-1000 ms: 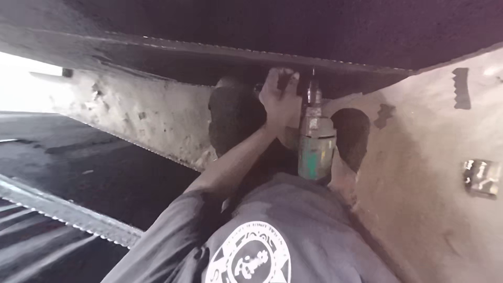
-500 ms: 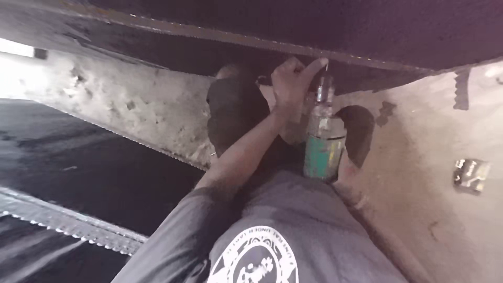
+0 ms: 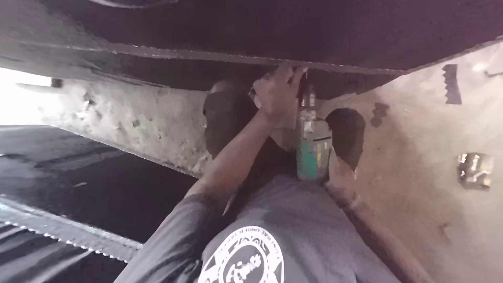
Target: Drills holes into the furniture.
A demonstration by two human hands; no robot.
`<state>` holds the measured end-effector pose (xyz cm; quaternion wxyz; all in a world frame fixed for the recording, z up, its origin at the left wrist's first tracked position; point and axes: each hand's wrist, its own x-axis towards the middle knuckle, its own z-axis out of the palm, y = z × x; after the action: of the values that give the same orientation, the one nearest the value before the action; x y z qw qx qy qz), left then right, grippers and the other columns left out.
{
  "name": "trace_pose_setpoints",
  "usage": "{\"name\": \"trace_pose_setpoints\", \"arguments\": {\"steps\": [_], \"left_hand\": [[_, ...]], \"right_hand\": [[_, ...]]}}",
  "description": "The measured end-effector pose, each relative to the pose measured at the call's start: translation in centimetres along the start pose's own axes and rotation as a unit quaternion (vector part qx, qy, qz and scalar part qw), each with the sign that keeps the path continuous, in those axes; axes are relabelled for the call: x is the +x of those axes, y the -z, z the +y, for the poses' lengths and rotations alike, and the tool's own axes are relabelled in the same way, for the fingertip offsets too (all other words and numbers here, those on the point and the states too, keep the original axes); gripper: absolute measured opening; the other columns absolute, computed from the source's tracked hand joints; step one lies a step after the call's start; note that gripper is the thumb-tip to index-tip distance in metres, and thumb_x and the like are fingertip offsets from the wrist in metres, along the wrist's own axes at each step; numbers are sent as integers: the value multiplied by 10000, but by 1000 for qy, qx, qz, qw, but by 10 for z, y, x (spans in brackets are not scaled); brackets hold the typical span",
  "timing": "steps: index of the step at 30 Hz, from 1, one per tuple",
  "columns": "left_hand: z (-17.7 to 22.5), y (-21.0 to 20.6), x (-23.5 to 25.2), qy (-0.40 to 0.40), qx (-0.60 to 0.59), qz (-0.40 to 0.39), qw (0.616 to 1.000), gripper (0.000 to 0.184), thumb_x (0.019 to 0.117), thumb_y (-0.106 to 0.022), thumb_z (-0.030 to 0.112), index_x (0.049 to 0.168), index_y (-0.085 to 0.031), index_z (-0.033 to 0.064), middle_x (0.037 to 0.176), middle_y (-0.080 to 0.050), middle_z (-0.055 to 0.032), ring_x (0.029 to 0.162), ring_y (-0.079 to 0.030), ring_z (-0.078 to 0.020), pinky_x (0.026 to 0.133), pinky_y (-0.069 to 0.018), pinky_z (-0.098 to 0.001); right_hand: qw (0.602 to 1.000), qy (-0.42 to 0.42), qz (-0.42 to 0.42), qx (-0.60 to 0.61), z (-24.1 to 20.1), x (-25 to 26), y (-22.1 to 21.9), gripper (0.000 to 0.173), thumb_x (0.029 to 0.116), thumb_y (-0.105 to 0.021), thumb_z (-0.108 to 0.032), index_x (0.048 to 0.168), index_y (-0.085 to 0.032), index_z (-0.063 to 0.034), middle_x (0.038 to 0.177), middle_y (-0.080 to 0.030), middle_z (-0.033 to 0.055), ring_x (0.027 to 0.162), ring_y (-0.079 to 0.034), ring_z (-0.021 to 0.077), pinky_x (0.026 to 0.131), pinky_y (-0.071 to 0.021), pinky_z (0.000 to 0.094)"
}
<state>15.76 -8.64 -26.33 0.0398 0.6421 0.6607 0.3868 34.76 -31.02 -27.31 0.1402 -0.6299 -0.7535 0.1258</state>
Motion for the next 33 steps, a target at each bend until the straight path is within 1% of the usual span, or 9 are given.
{"name": "trace_pose_setpoints", "arguments": {"steps": [6, 14, 19, 21, 23, 26, 28, 30, 33], "left_hand": [[2, -2, -1, -11, 1, -20, 1000, 452, 966, -681, 422, 711, -692, 50, 659, -690, -88, 580, -684, -239, 554, -547, -455], [0, -1, -1, -2, 28, -40, 999, 514, 970, -648, 498, 726, -665, 46, 663, -668, -96, 583, -666, -256, 544, -524, -464], [5, 8, 0, 117, -45, -108, 986, 475, 943, -685, 489, 803, -698, 35, 706, -680, -83, 632, -662, -223, 632, -544, -454], [6, 17, -14, 231, -156, -140, 950, 451, 964, -667, 495, 857, -653, 58, 697, -612, -57, 580, -579, -169, 576, -512, -368], [8, 30, -38, 349, -306, -201, 863, 423, 994, -609, 534, 1000, -638, 112, 759, -624, -60, 568, -598, -165, 521, -552, -349], [13, 44, -66, 460, -485, -321, 671, 456, 1059, -472, 502, 1323, -594, 151, 1042, -701, -29, 897, -676, -131, 797, -588, -355], [23, 56, -79, 482, -546, -357, 585, 376, 1098, -385, 368, 1317, -555, 114, 1016, -707, -13, 914, -688, -90, 819, -595, -302], [27, 60, -89, 484, -548, -374, 571, 297, 1066, -475, 186, 1325, -510, 45, 987, -683, -30, 887, -676, -87, 816, -585, -286], [32, 53, -86, 493, -541, -351, 584, 361, 961, -628, 103, 1297, -520, 23, 919, -684, -54, 799, -687, -123, 740, -605, -313]], "right_hand": [[999, 29, 21, 32, 6, -3, -1, 719, 784, -707, -216, 1382, -522, 138, 1040, -723, 271, 918, -726, 412, 780, -584, 552], [995, 52, 89, 14, 7, -6, -12, 623, 899, -658, -304, 1356, -559, 107, 975, -737, 223, 829, -727, 334, 732, -593, 466], [995, 40, 89, 32, 4, -3, -6, 575, 915, -590, -278, 1323, -582, 127, 863, -719, 215, 700, -703, 321, 618, -579, 445], [994, 46, 96, 30, 4, -2, -4, 539, 956, -542, -272, 1327, -578, 118, 870, -717, 206, 704, -698, 307, 618, -574, 429], [993, 53, 96, 36, 2, -4, -2, 537, 977, -525, -285, 1335, -561, 114, 902, -718, 212, 733, -701, 304, 636, -575, 426], [994, 56, 92, 28, -1, -4, -2, 556, 962, -522, -269, 1336, -554, 141, 914, -722, 226, 733, -708, 313, 650, -581, 437], [994, 54, 97, 18, -3, -2, -2, 550, 958, -522, -266, 1319, -566, 147, 907, -729, 222, 727, -709, 308, 657, -581, 425], [997, 25, 68, 11, -10, -2, 4, 552, 918, -552, -240, 1309, -581, 149, 904, -732, 229, 738, -720, 341, 658, -585, 455], [999, 3, 42, 3, -13, 0, 4, 582, 887, -567, -218, 1332, -567, 156, 921, -729, 244, 770, -727, 364, 666, -588, 485]]}}
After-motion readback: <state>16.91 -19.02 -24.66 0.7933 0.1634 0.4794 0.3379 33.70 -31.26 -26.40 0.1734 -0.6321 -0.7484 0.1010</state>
